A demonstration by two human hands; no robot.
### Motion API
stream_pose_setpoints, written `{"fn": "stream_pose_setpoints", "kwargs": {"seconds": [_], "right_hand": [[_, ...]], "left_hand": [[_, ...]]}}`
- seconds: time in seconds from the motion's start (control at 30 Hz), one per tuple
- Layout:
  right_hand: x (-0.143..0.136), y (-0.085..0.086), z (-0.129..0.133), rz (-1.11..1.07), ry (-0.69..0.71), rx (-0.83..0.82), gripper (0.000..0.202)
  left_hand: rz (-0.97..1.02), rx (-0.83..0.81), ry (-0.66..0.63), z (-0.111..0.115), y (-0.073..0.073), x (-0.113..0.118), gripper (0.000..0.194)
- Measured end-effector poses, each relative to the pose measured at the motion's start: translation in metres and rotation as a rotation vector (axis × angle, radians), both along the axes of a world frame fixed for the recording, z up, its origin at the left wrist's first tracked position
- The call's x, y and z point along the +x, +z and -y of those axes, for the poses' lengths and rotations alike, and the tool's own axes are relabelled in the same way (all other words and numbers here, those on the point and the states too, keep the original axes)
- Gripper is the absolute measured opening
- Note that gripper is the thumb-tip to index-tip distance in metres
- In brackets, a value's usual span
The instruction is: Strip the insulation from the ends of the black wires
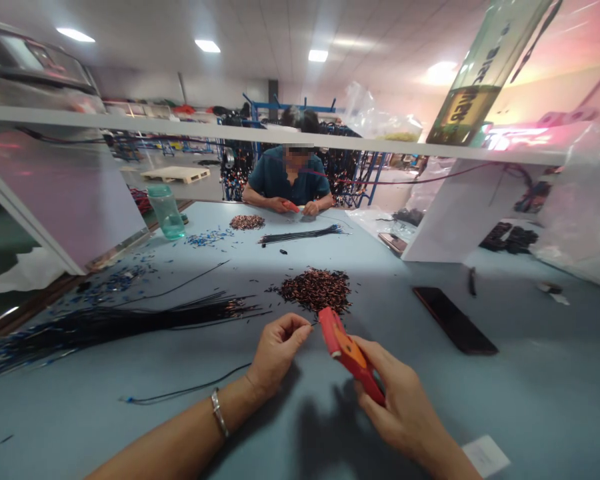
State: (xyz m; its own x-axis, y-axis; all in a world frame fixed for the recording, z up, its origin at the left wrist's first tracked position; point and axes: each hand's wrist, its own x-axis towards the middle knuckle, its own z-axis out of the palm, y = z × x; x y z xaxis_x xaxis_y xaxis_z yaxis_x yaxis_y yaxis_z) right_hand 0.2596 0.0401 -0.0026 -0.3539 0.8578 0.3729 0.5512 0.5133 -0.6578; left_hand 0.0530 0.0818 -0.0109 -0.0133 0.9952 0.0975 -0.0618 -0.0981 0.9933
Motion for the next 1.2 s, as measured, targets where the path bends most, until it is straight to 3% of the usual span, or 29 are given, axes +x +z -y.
{"fn": "stream_pose_setpoints", "kwargs": {"seconds": [0.13,0.3,0.53,1.2], "right_hand": [[-0.002,-0.01,-0.002,0.143,0.025,0.255,0.065],[-0.003,-0.011,-0.003,0.274,-0.001,0.377,0.059],[-0.004,-0.012,-0.004,0.29,-0.041,0.375,0.06],[-0.002,-0.016,-0.005,0.246,-0.073,0.317,0.062]], "left_hand": [[0.165,-0.111,-0.065,-0.003,-0.006,-0.001,0.031],[0.302,-0.201,-0.126,-0.003,-0.006,-0.002,0.036],[0.37,-0.229,-0.162,-0.002,-0.007,-0.003,0.034],[0.248,-0.17,-0.185,-0.003,-0.011,-0.004,0.033]]}}
